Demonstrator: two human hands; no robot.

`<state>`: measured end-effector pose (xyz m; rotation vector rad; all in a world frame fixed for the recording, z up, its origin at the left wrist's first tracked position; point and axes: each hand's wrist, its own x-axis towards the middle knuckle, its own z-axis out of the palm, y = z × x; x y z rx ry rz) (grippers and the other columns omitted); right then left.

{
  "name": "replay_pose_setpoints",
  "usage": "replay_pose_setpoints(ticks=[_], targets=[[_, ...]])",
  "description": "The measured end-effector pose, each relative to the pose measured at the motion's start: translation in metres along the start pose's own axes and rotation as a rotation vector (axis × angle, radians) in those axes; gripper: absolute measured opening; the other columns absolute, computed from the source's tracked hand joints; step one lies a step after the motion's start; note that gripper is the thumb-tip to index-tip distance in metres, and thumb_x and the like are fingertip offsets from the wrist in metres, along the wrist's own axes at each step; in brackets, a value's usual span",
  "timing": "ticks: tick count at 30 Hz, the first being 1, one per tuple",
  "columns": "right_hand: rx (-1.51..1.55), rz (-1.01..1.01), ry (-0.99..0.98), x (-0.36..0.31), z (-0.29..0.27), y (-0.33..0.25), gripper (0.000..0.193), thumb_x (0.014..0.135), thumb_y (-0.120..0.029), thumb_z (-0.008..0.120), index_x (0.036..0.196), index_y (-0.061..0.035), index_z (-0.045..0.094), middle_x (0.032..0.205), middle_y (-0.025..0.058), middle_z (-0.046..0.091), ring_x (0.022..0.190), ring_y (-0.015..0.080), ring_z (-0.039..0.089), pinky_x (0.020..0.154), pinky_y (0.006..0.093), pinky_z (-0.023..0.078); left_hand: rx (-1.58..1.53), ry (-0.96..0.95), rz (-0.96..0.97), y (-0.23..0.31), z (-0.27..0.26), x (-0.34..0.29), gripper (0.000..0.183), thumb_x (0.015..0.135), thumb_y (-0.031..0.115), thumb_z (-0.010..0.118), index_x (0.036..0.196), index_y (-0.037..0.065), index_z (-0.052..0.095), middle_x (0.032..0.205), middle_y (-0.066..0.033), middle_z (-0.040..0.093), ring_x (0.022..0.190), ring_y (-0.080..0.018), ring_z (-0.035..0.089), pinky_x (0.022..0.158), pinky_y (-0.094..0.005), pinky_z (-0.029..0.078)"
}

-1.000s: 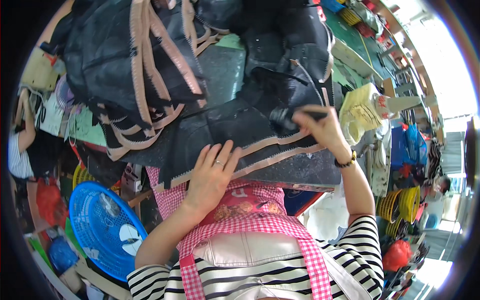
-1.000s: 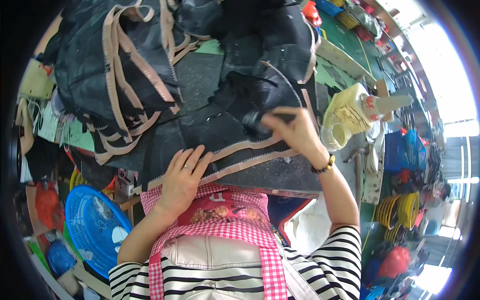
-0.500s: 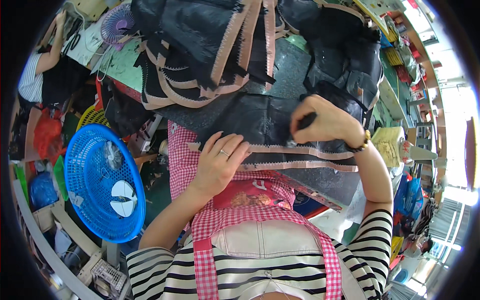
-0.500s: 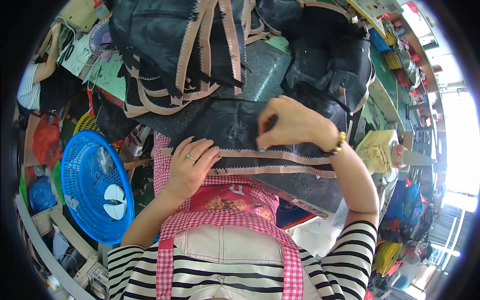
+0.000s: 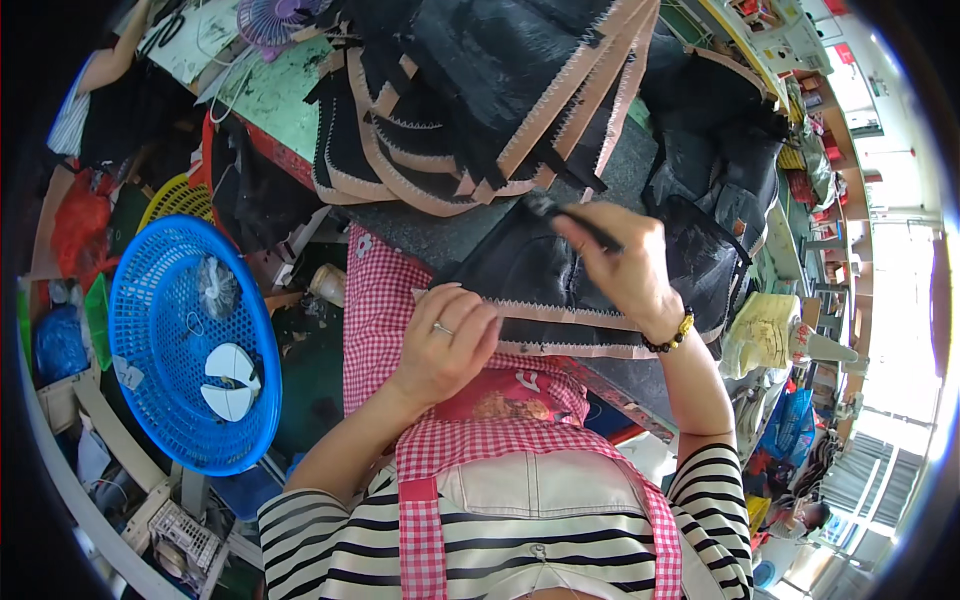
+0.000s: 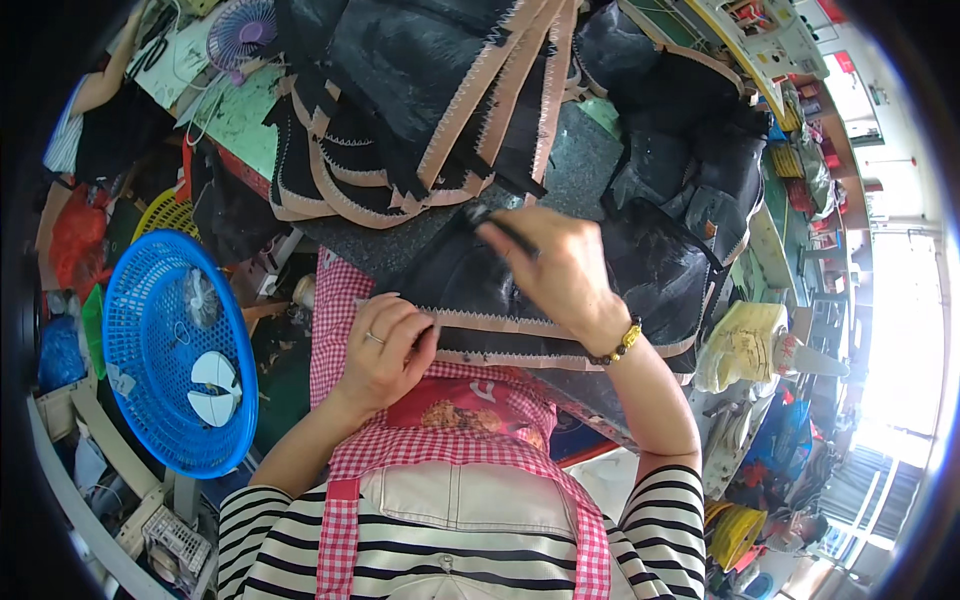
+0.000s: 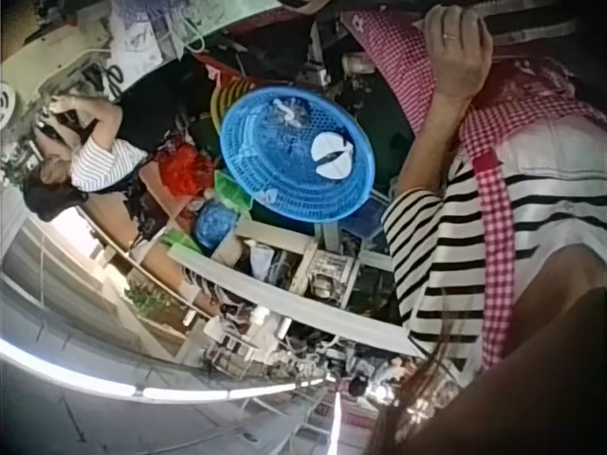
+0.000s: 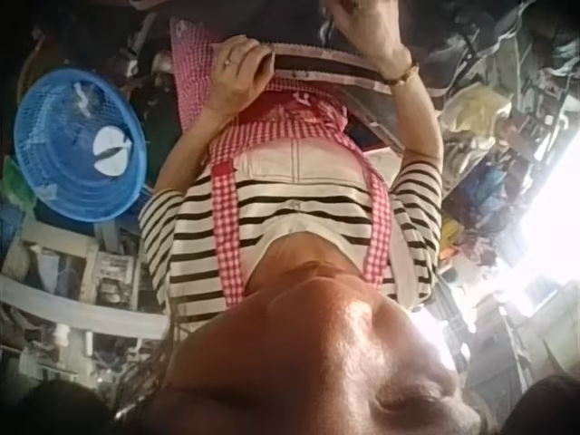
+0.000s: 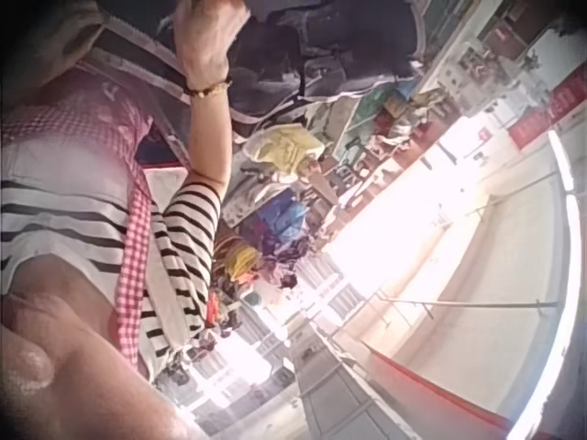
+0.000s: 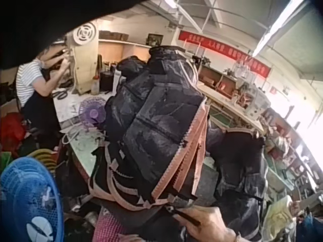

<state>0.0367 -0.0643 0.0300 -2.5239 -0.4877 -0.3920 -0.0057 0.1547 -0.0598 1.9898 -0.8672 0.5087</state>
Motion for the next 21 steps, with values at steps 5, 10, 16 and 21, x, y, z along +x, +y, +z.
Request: replay_pose_setpoints(ticks=[5,10,16,21], targets=[[0.086,-0.267,-0.316,-0.024,0.001,-0.044,0.023,0.079,-0.014,0.075,0.097,-0.0025,0.066,0.080,0.0097,0.066,0.062,0.0273,0.062,0.057,0.0359,0.052,-0.293,0.045,-0.249,-0.005,-0.002,-0.013,0.035,0.070,-0.014,0.051,0.103,-0.002,0.049,0.104,-0.0178,0.056,0.093,-0.0338,0.059,0.084,-0.0390,0.050],[0.343,0.042,-0.353,-0.035,-0.039,-0.039,0.018,0.085,-0.011,0.071,0.098,0.0013,0.069,0.077,0.0116,0.068,0.061,0.0197,0.064,0.057,0.0294,0.052,-0.319,-0.015,-0.315,-0.002,-0.016,0.009,0.042,0.070,-0.015,0.048,0.109,-0.001,0.048,0.106,-0.0180,0.056,0.096,-0.0321,0.058,0.085,-0.0363,0.048],[0.597,0.802,0.118,-0.047,-0.075,-0.020,0.023,0.094,-0.019,0.064,0.093,0.0027,0.070,0.070,0.0025,0.066,0.052,0.0057,0.058,0.047,0.0188,0.043,0.156,-0.228,-0.339,-0.005,-0.009,0.065,0.054,0.070,0.020,0.079,0.114,0.003,0.052,0.107,-0.0159,0.059,0.099,-0.0327,0.059,0.083,-0.0406,0.048],[0.421,0.775,0.107,0.016,-0.012,-0.006,0.042,0.092,-0.030,0.062,0.082,0.0097,0.066,0.051,0.0131,0.062,0.049,0.0202,0.066,0.052,0.0307,0.051,0.226,-0.361,-0.441,-0.009,-0.007,0.066,0.049,0.069,0.022,0.080,0.110,0.003,0.059,0.091,-0.0123,0.062,0.087,-0.0297,0.062,0.077,-0.0400,0.049]])
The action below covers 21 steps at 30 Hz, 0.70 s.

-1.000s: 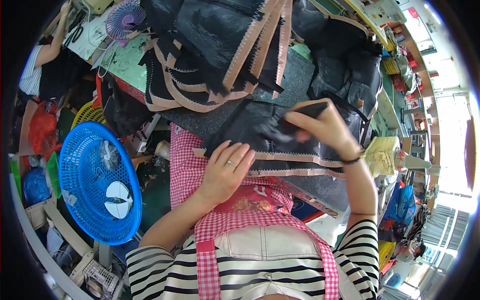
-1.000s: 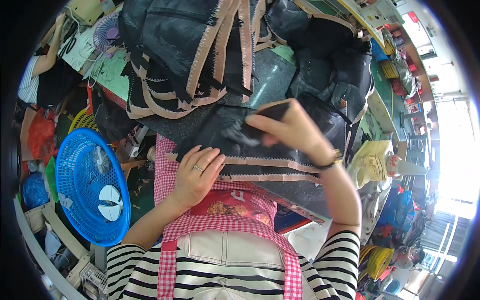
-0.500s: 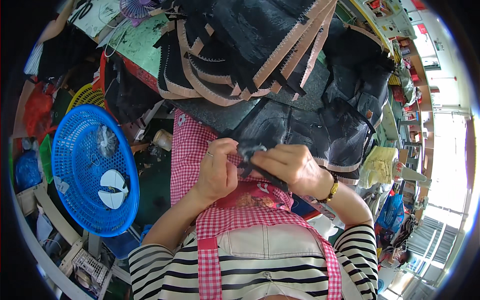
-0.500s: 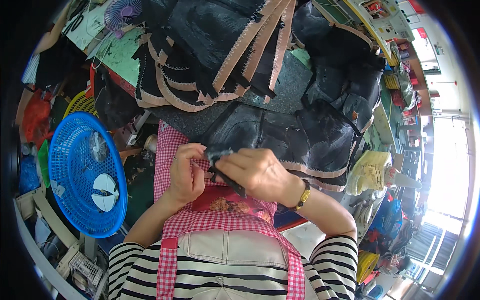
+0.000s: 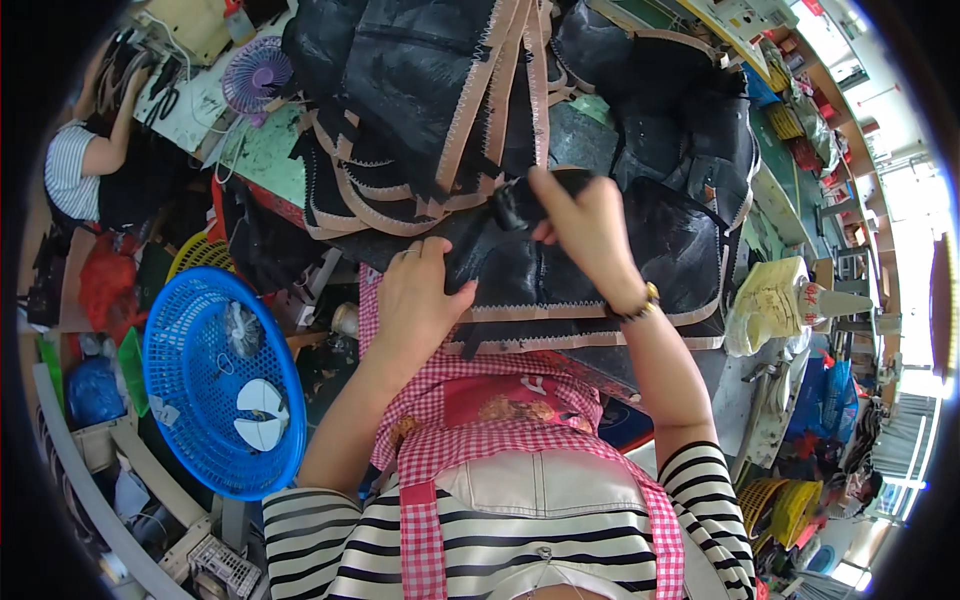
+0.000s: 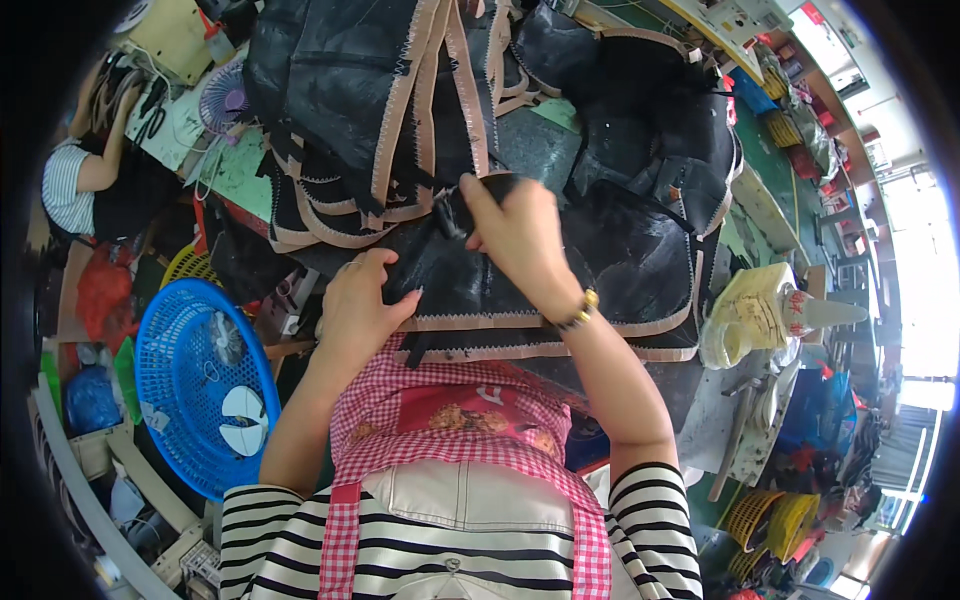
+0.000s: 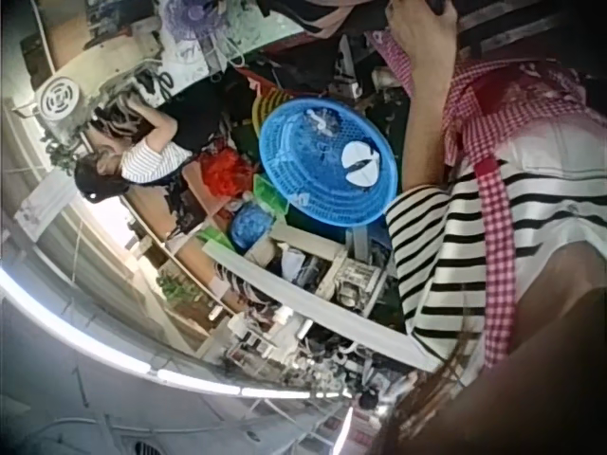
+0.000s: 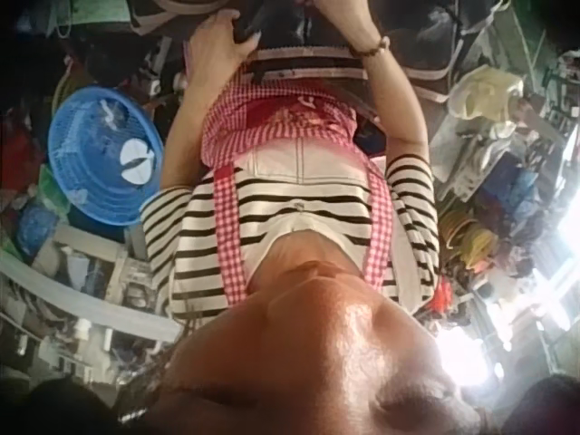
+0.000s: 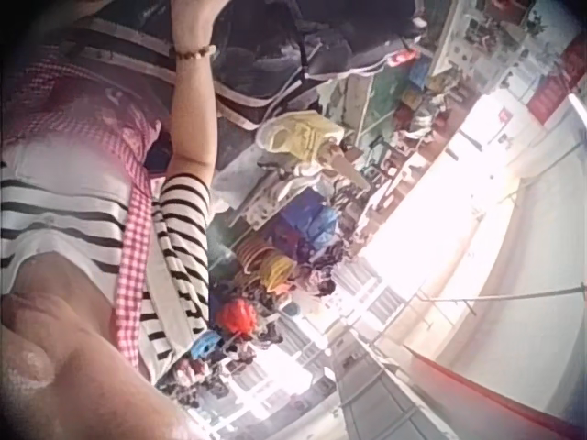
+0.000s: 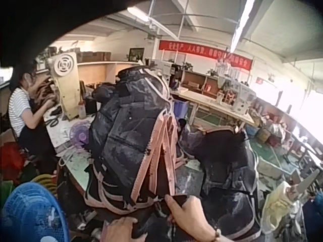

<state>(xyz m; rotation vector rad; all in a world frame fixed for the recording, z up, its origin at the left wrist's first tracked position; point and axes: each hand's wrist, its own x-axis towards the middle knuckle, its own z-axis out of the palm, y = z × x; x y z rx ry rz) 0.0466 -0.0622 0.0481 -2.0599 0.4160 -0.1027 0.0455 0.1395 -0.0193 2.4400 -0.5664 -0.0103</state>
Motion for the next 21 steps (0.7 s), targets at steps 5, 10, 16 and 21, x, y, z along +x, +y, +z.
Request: replay_pose_setpoints(ticks=[5,10,16,21], targets=[[-0.326,-0.043,-0.116,0.005,-0.014,-0.004,0.047,0.091,-0.030,0.061,0.071,0.0124,0.063,0.048,0.0187,0.059,0.047,0.0258,0.066,0.054,0.0342,0.053,-0.064,-0.096,-0.126,0.009,-0.007,0.002,0.048,0.069,0.022,0.081,0.109,0.003,0.062,0.085,-0.0119,0.063,0.084,-0.0301,0.063,0.076,-0.0406,0.050],[0.047,0.018,-0.053,-0.048,-0.091,-0.004,0.036,0.092,-0.032,0.066,0.082,0.0017,0.067,0.058,0.0000,0.061,0.045,0.0074,0.057,0.044,0.0203,0.042,0.046,0.085,0.080,0.012,-0.008,0.005,0.052,0.071,0.021,0.080,0.114,0.002,0.058,0.093,-0.0135,0.063,0.091,-0.0318,0.062,0.079,-0.0399,0.049],[0.026,0.082,0.296,-0.113,-0.187,0.053,0.022,0.091,-0.025,0.069,0.087,-0.0040,0.071,0.069,-0.0031,0.064,0.051,0.0036,0.054,0.047,0.0181,0.040,-0.083,-0.114,0.475,0.089,0.034,0.082,0.071,0.069,0.028,0.081,0.124,-0.007,0.051,0.125,-0.0243,0.056,0.117,-0.0361,0.054,0.100,-0.0419,0.043],[-0.433,0.003,0.290,-0.117,-0.129,0.098,0.031,0.085,-0.028,0.073,0.094,0.0014,0.071,0.066,0.0215,0.064,0.056,0.0320,0.063,0.057,0.0378,0.049,0.131,-0.444,0.333,0.107,0.066,0.116,0.073,0.058,0.035,0.085,0.108,-0.009,0.057,0.099,-0.0273,0.067,0.095,-0.0412,0.066,0.085,-0.0448,0.052]])
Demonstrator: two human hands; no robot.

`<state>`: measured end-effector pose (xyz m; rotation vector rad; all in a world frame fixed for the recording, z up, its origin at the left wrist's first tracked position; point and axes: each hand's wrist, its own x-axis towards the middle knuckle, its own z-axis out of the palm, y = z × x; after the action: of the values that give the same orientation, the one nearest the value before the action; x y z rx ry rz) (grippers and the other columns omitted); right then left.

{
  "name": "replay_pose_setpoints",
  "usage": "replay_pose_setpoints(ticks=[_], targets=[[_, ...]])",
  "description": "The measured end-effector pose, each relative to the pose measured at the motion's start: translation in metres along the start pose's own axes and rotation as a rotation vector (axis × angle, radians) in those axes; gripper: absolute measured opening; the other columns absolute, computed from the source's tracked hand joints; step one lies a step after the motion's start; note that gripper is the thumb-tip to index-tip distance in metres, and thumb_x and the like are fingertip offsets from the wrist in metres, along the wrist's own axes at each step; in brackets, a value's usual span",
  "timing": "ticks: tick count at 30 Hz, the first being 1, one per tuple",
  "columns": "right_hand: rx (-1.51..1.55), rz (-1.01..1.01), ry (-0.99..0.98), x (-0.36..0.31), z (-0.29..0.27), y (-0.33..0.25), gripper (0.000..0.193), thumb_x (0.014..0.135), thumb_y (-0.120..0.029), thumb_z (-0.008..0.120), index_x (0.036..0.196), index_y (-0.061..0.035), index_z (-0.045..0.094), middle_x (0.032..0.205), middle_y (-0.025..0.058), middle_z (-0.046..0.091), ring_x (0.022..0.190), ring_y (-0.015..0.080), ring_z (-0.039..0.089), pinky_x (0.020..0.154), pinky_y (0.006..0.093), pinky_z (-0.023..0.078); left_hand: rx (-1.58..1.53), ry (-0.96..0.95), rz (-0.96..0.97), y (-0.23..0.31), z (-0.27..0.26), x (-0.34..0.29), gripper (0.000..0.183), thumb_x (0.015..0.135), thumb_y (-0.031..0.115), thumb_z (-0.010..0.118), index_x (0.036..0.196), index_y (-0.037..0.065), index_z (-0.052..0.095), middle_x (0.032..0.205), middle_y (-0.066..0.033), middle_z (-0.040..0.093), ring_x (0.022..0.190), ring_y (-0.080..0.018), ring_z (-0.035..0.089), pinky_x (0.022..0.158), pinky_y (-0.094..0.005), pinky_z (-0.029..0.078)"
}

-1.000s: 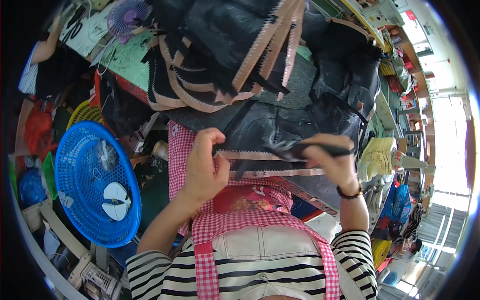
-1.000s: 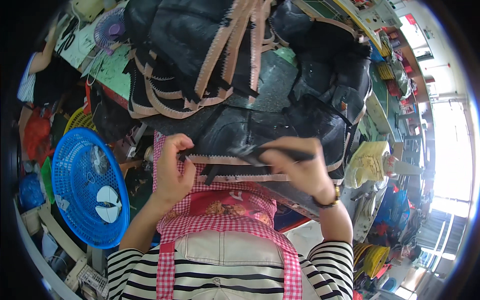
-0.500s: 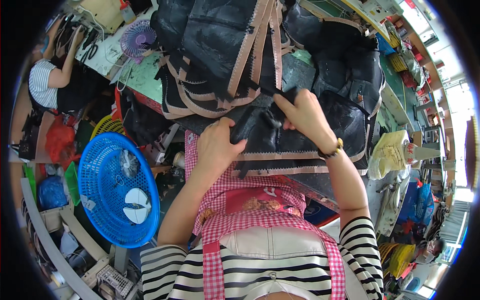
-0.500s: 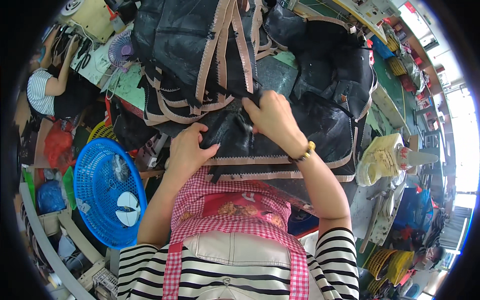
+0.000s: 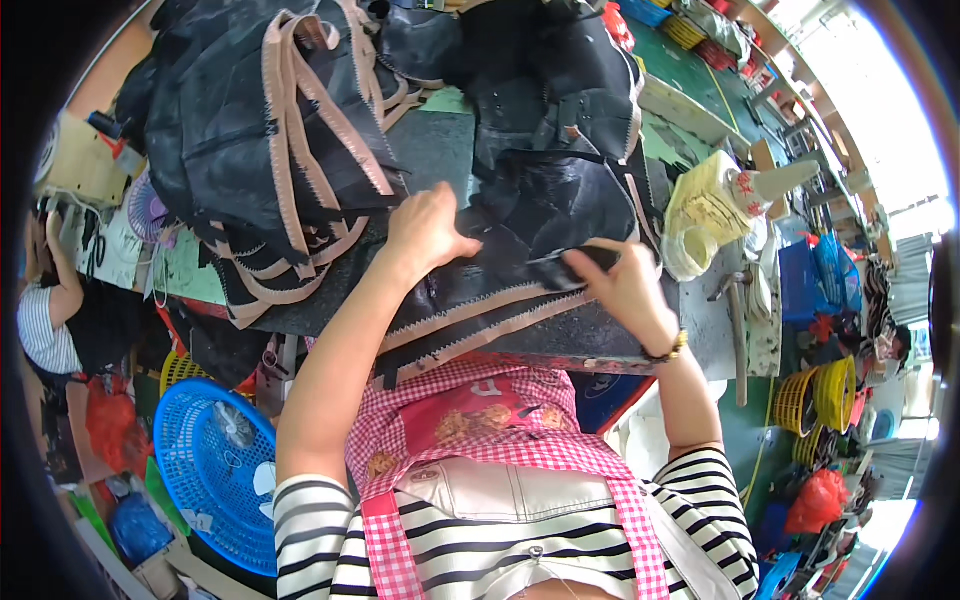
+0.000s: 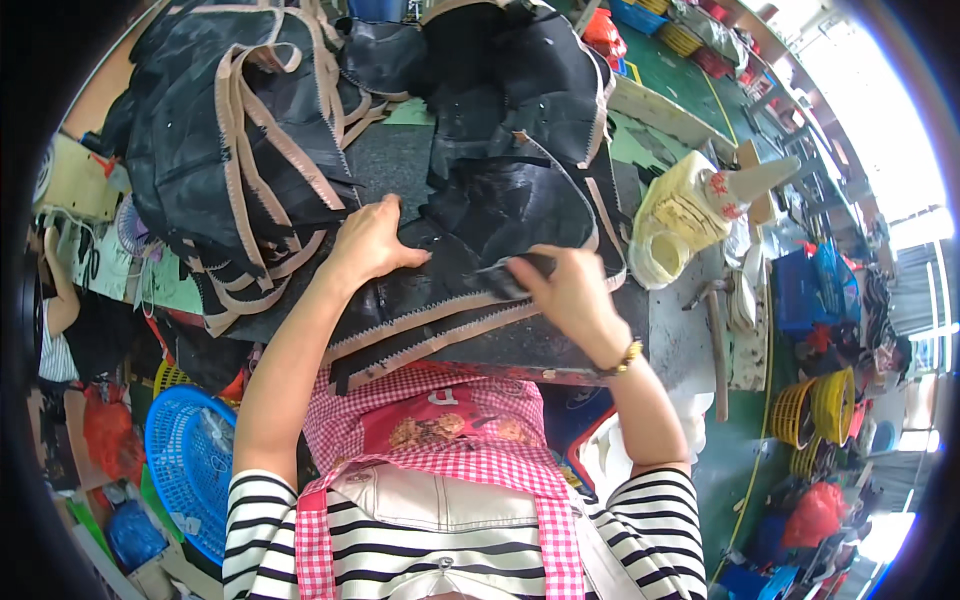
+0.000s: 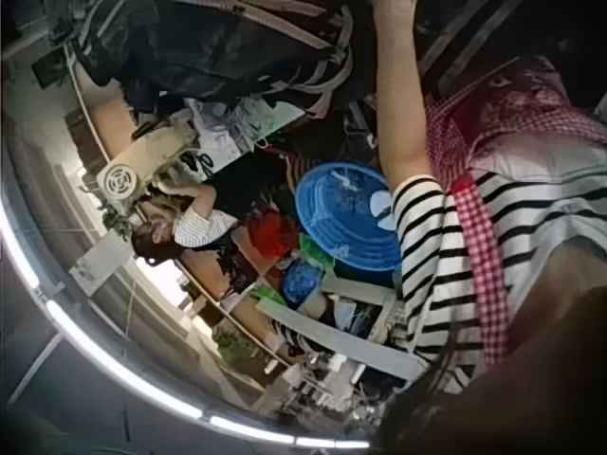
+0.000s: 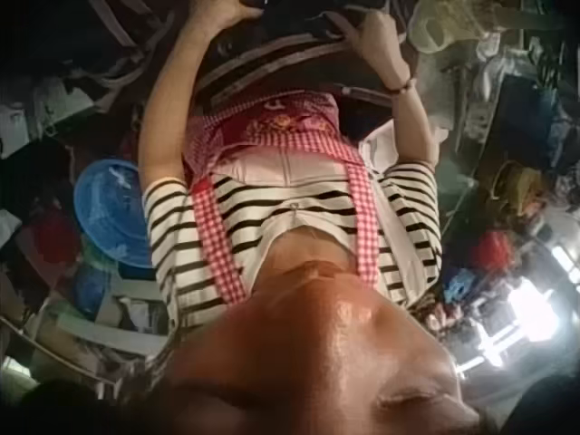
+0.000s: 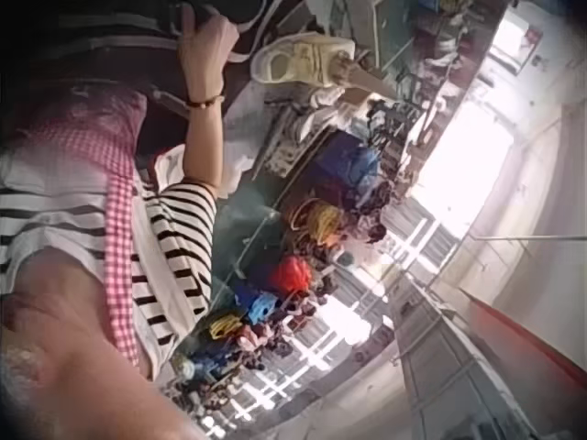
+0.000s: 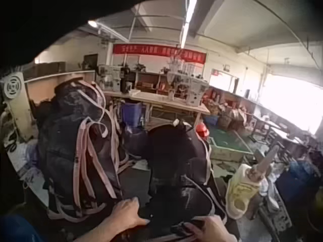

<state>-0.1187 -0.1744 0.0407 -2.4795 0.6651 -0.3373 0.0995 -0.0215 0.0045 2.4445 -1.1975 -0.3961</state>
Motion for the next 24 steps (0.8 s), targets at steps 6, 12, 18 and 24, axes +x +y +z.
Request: replay_pose_setpoints(ticks=[6,12,18,24], targets=[[0.245,0.234,0.238,-0.007,-0.078,0.024,0.030,0.089,-0.029,0.069,0.090,0.0017,0.069,0.071,0.0016,0.066,0.054,0.0092,0.055,0.049,0.0255,0.042,-0.026,0.171,0.085,0.010,0.007,-0.014,0.044,0.062,0.026,0.078,0.096,0.000,0.068,0.093,-0.0201,0.068,0.090,-0.0368,0.066,0.081,-0.0439,0.052],[0.667,0.182,0.810,-0.031,-0.106,0.126,0.027,0.094,-0.026,0.065,0.101,0.0002,0.067,0.075,-0.0010,0.062,0.054,0.0048,0.048,0.046,0.0214,0.036,-0.161,0.271,0.313,0.060,-0.060,-0.041,0.022,0.075,0.018,0.066,0.091,0.003,0.060,0.079,-0.0199,0.066,0.076,-0.0393,0.066,0.069,-0.0472,0.053],[0.673,0.200,0.805,-0.050,-0.121,0.115,0.027,0.094,-0.026,0.066,0.094,0.0005,0.064,0.076,-0.0008,0.060,0.054,0.0043,0.047,0.046,0.0203,0.034,-0.053,0.606,0.106,0.046,-0.254,-0.046,0.031,0.078,0.018,0.070,0.100,-0.003,0.066,0.092,-0.0066,0.069,0.083,-0.0148,0.063,0.074,-0.0296,0.050],[0.241,0.434,0.544,-0.059,-0.138,0.121,0.027,0.090,-0.029,0.069,0.081,-0.0037,0.070,0.058,-0.0041,0.053,0.048,0.0036,0.044,0.045,0.0222,0.033,0.551,1.083,-0.167,-0.071,-0.282,-0.056,0.038,0.087,0.027,0.069,0.110,-0.002,0.060,0.100,-0.0133,0.066,0.096,-0.0204,0.063,0.086,-0.0319,0.048]])
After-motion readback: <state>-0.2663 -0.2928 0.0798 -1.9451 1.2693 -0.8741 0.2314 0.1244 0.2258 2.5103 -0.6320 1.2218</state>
